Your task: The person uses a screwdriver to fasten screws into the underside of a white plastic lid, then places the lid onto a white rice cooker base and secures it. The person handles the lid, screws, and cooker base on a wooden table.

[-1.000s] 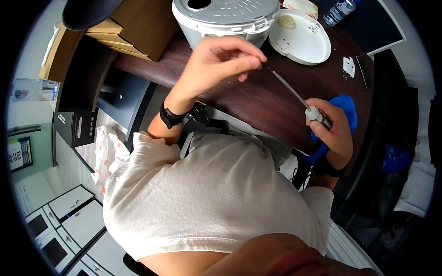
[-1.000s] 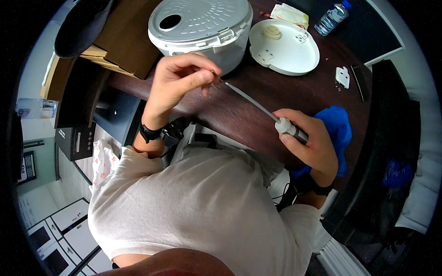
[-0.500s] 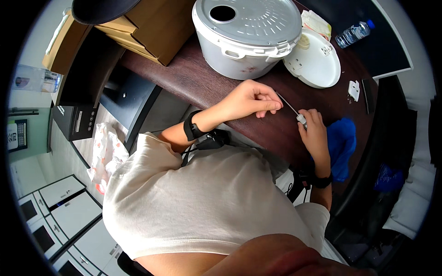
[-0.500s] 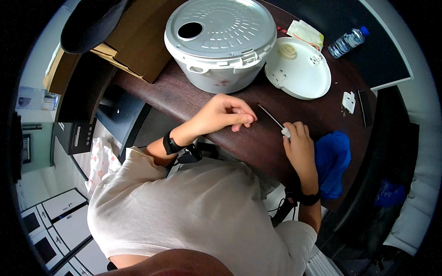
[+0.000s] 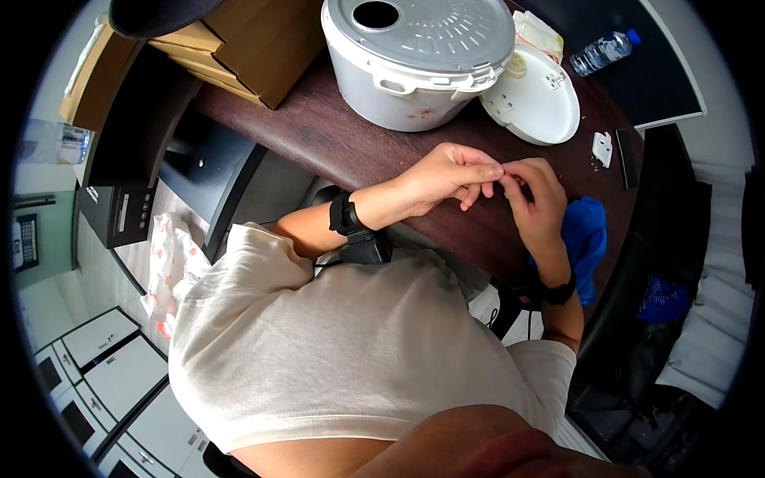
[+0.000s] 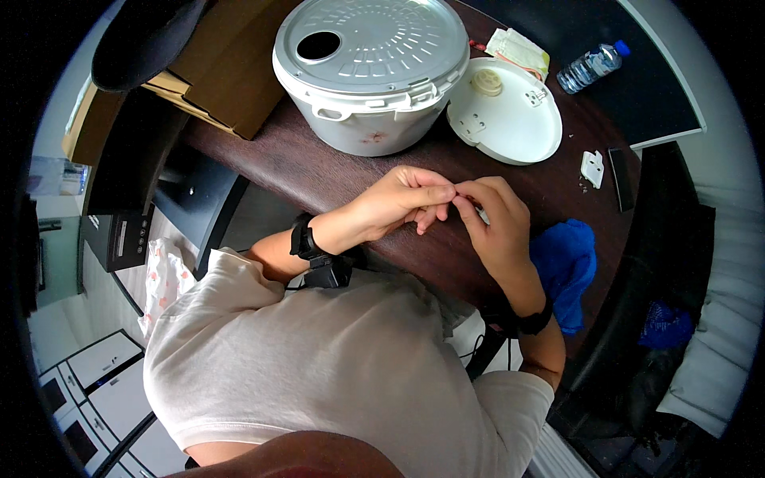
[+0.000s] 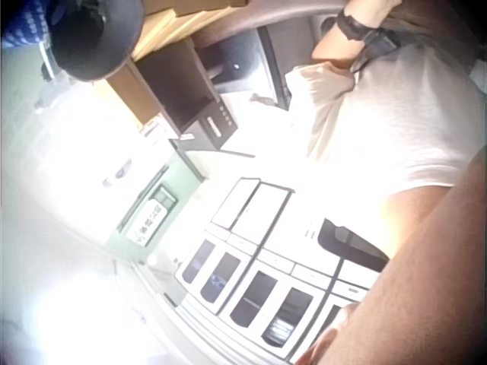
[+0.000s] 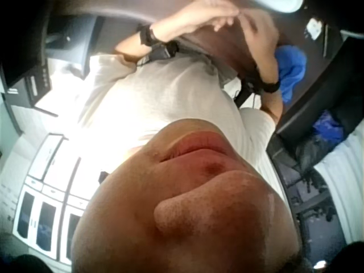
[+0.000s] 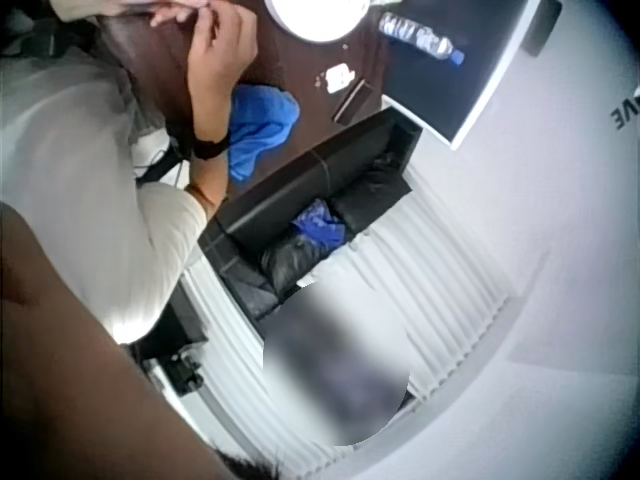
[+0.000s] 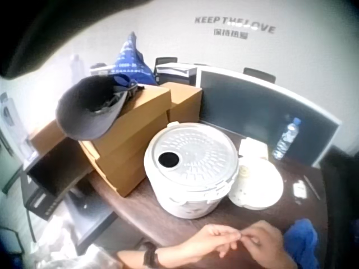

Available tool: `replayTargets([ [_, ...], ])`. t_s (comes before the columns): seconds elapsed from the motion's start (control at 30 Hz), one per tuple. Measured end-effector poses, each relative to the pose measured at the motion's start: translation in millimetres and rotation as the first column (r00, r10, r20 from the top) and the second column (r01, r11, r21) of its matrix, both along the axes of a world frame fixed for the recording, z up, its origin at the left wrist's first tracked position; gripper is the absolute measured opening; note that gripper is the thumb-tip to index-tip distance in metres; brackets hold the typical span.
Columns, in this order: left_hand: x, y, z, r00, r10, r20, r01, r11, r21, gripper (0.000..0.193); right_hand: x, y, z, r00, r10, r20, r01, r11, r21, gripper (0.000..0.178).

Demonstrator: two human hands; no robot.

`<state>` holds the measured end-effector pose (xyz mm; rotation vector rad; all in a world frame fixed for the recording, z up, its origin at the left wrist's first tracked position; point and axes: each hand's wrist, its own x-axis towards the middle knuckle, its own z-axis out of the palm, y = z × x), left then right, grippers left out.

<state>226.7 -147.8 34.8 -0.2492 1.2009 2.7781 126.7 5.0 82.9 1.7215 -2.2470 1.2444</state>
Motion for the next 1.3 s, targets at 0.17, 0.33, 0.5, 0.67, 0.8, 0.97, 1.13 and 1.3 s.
replayTargets([
  [0.17, 5.6, -2.3, -3.9, 0.999, 0.043, -0.031, -0.042, 0.999, 0.019, 0.019, 4.7, -4.7, 2.7, 1.0, 0.018, 0.006, -0.018, 1.0, 0.021, 0.017],
  [0.33, 14.7, -11.8, 12.2, 0.995, 0.022, -0.099, -0.028, 0.998, -0.059, 0.024, 2.3, -13.7, 18.7, 0.997, 0.081, 0.01, -0.081, 0.997, 0.013, 0.018],
  [0.5, 42.4, -28.0, 44.4, 0.921, 0.227, -0.317, -0.359, 0.813, -0.459, 0.024, -4.2, -39.4, 67.4, 0.978, 0.157, -0.137, -0.167, 0.984, -0.062, 0.017],
  [0.67, 68.7, -95.3, 62.6, 0.323, 0.272, -0.907, -0.871, -0.288, -0.397, 0.008, -24.2, -83.3, 99.8, 0.911, 0.296, -0.287, -0.296, 0.954, 0.044, 0.011],
  [0.8, 51.6, -130.3, 76.5, 0.438, -0.026, -0.898, -0.764, -0.538, -0.357, 0.031, -36.5, -105.7, 99.5, 0.882, 0.368, -0.295, -0.326, 0.927, 0.183, 0.011],
  [0.97, 38.9, -143.4, 64.3, 0.511, -0.165, -0.844, -0.825, -0.371, -0.427, 0.022, -39.6, -115.7, 99.7, 0.851, 0.44, -0.287, -0.378, 0.892, 0.247, 0.011],
  [1.13, 35.8, -143.4, 55.8, 0.501, -0.146, -0.853, -0.83, -0.36, -0.426, 0.016, -37.5, -119.6, 104.6, 0.824, 0.468, -0.32, -0.377, 0.874, 0.306, 0.011],
  [1.3, 35.4, -150.2, 49.7, 0.499, -0.165, -0.851, -0.836, -0.351, -0.422, 0.021, -36.3, -123.1, 110.5, 0.773, 0.493, -0.4, -0.377, 0.864, 0.335, 0.01],
])
